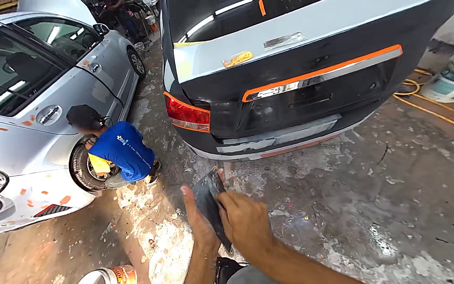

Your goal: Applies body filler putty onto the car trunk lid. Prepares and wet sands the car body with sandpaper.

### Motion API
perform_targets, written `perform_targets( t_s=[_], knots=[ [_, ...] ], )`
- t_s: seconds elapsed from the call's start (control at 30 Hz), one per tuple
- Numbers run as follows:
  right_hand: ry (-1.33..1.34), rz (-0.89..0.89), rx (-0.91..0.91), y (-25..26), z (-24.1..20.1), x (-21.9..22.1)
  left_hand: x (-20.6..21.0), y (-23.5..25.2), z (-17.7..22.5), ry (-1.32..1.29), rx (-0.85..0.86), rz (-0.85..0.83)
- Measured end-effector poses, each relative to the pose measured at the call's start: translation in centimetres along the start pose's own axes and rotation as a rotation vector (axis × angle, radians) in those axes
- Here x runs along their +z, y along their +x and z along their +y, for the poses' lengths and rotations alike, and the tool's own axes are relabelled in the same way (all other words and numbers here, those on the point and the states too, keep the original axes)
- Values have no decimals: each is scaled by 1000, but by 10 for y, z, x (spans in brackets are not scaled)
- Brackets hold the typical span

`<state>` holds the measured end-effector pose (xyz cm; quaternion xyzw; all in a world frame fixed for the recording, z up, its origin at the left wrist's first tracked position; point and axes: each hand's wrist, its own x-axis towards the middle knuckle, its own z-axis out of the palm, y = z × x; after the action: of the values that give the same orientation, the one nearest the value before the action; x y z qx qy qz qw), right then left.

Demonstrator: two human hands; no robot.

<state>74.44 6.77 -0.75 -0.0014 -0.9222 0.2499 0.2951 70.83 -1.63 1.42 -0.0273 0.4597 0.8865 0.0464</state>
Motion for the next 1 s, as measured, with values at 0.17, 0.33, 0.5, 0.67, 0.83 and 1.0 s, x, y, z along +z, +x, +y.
perform_targets(
  t_s=[0.17,0.33,0.5,0.67,0.83,1.0],
  knots=[
    [-30,32,26,16,7,13,-1,-3,-4,31,20,30],
    [18,7,-28,2,-10,2,-2,-3,0,87,37,91],
    [15,8,17,16,-6,8,-2,-4,-3,110,81,105],
    [13,15,20,15,-6,10,-4,-4,-7,118,60,96],
    [39,-5,-24,3,-16,-1,-1,-3,-1,115,98,103],
    [17,-42,31,23,-6,7,-5,-3,-7,137,68,118]
  ],
)
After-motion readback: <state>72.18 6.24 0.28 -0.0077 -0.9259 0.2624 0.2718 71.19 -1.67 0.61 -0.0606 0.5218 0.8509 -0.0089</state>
